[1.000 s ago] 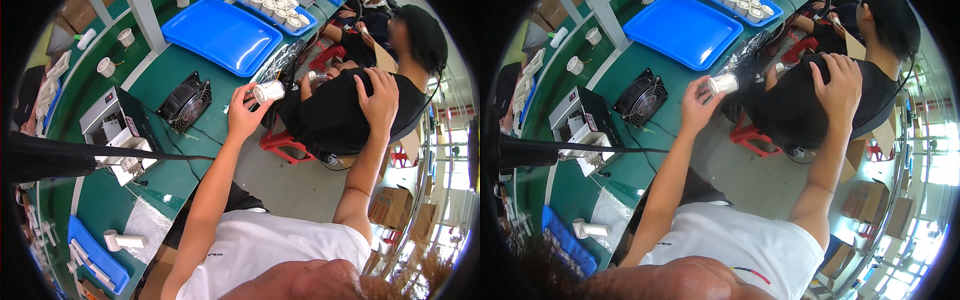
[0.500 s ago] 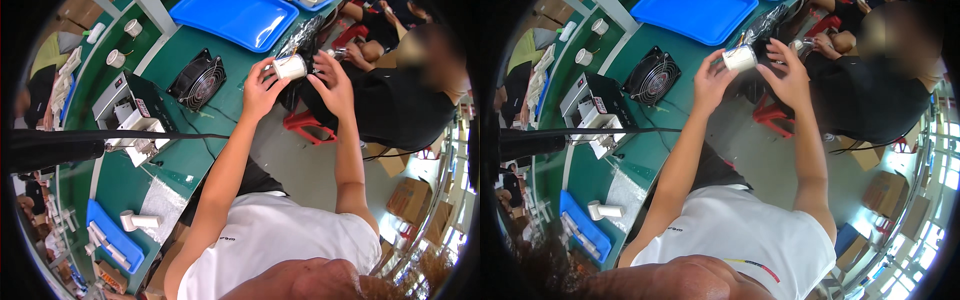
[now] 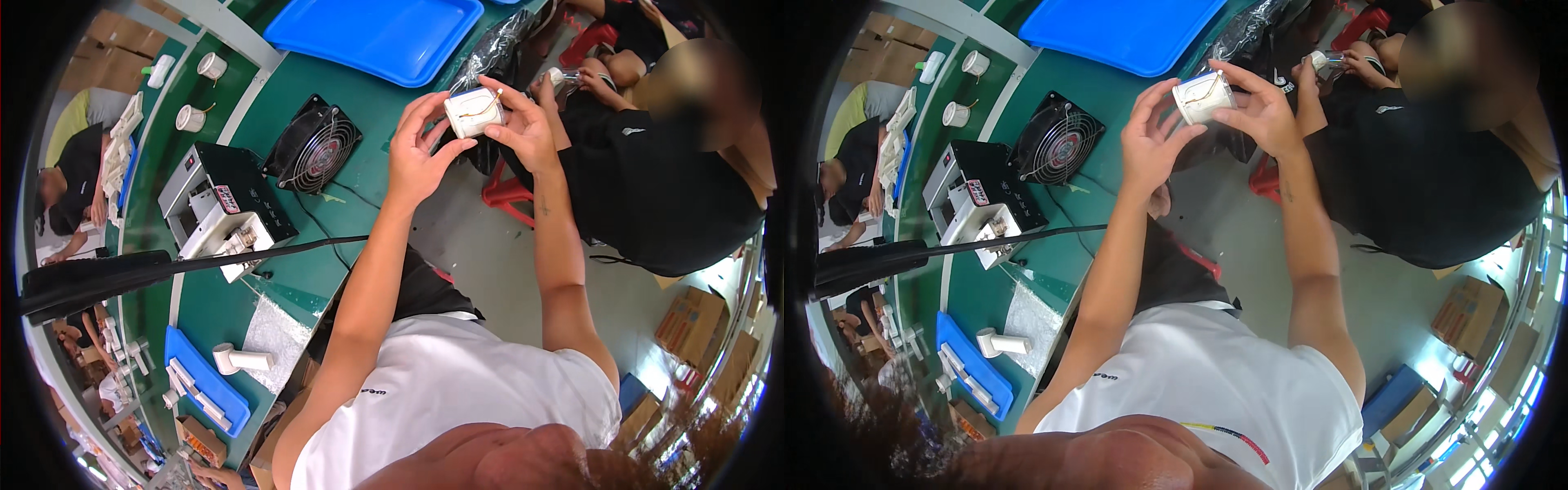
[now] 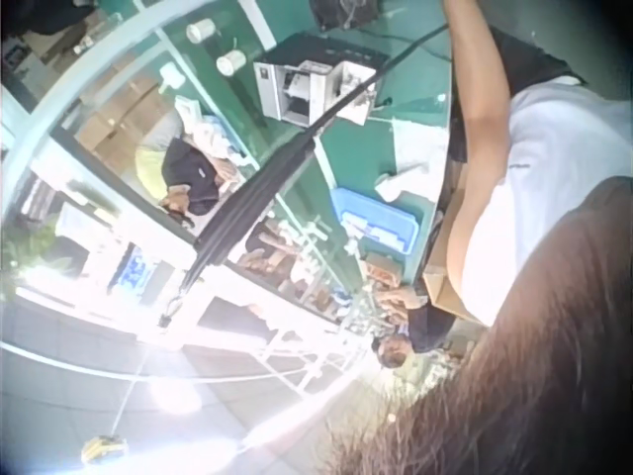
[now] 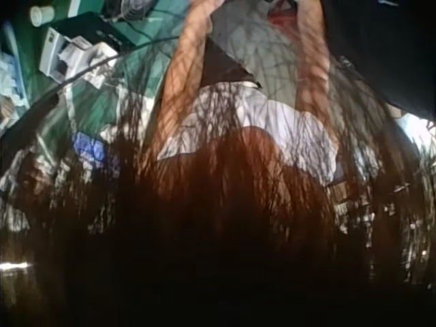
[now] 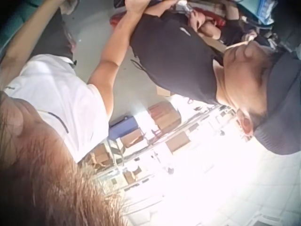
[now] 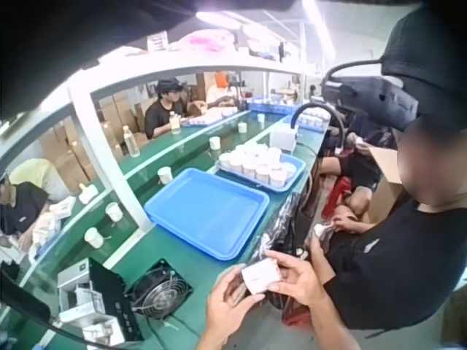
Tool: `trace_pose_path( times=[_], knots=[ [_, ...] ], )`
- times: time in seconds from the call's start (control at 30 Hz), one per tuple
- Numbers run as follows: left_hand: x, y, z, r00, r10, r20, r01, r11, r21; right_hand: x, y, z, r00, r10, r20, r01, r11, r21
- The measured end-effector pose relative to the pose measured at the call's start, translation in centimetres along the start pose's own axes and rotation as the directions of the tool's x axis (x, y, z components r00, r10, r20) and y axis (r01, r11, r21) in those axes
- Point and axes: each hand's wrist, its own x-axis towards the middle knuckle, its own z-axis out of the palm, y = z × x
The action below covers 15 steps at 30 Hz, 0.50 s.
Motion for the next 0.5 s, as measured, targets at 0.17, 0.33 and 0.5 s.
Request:
trace_pose_path(
  times=[0.17, 0.33, 0.5],
  knots=[
    [0.3, -0.1, 0.0, 0.999, 0.029, -0.021, -0.028, 0.999, 0.033, 0.3, 0.3, -0.4, 1.0, -0.002, 0.027, 0.002, 1.0, 0.003],
    [0.3, 0.2, 0.0, 0.996, -0.083, -0.011, 0.082, 0.996, -0.042, 0.3, 1.0, -0.5, 0.993, -0.112, 0.042, 0.11, 0.992, 0.058],
    [0.1, 0.3, -0.1, 0.999, -0.035, -0.02, 0.036, 0.999, 0.023, 0.3, 0.8, -0.5, 0.996, -0.082, 0.039, 0.083, 0.997, -0.009]
  ],
)
